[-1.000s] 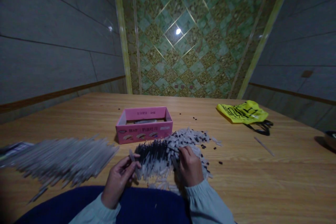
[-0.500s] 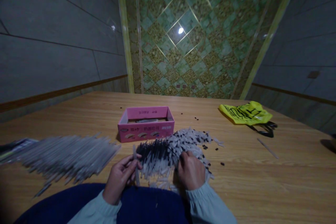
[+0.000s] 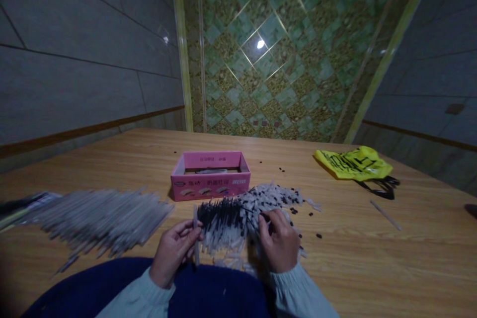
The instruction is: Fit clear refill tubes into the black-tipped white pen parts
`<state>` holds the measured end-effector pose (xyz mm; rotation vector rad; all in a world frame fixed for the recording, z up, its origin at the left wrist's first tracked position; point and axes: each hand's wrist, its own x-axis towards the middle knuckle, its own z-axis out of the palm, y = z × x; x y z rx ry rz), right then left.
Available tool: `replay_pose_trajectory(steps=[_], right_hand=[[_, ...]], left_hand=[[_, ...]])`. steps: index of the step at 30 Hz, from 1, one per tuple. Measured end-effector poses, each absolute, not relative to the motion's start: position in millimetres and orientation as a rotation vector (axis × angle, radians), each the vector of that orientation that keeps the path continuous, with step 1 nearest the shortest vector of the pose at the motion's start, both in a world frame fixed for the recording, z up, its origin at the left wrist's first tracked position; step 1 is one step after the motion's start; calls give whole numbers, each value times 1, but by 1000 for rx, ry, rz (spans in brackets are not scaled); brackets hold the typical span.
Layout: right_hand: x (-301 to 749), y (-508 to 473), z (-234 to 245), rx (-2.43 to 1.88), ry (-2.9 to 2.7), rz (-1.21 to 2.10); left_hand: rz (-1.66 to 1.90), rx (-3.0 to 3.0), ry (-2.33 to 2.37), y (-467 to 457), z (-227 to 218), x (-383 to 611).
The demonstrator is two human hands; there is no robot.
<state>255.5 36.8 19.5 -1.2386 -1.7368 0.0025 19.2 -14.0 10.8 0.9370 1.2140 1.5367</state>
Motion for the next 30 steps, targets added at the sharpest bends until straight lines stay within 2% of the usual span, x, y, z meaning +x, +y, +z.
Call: replay_pose_trajectory(steps=[8, 14, 20, 26, 30], right_hand=[[248, 39, 13, -1102, -1432, 806], [241, 36, 7, -1000, -1304, 1111], [241, 36, 8, -986, -1321, 1103], [238, 25, 17, -953, -1545, 793], [234, 18, 21, -861, -1643, 637]], left_hand=[[1612, 908, 1231, -10, 4, 15], [1632, 952, 1258, -8, 2, 12], [1632, 861, 1209, -9, 3, 13], [1760, 274, 920, -8, 7, 4], [1804, 112, 891, -5, 6, -4]])
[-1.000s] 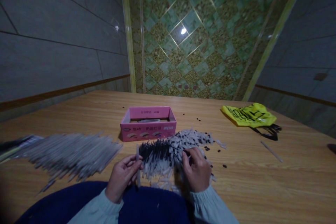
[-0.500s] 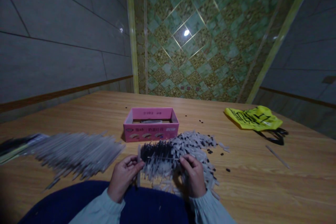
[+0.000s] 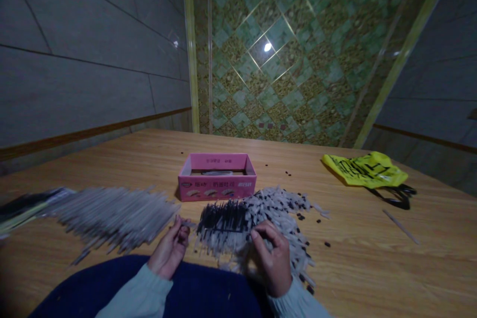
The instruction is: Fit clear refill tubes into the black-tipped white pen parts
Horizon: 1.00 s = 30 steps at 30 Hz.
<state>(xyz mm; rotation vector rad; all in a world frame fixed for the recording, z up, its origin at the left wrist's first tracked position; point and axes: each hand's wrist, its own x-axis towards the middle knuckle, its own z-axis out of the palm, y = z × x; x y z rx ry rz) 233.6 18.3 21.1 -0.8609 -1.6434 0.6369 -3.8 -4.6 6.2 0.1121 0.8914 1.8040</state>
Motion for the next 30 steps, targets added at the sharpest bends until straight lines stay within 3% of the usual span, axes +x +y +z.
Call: replay_pose_trajectory(steps=[30], right_hand=[[228, 10, 29, -792, -1718, 465]], left_hand=[[1586, 233, 958, -6, -1, 21]])
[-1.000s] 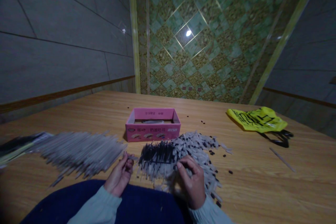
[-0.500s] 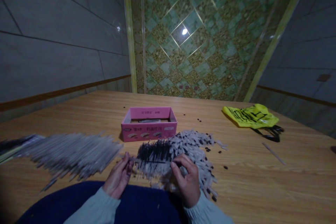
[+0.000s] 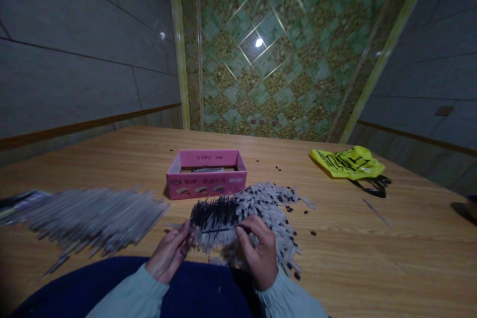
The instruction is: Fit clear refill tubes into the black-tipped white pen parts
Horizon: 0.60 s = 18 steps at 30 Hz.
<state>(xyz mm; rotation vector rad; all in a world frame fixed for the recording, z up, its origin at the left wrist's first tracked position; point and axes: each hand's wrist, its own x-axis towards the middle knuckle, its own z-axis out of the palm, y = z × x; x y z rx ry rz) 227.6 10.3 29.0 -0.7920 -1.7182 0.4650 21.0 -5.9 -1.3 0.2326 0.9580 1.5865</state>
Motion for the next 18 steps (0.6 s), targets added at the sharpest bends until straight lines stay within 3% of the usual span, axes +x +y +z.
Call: replay_pose_trajectory(steps=[18], right_hand=[[227, 5, 28, -740, -1672, 453]], left_hand=[[1488, 102, 852, -11, 8, 18]])
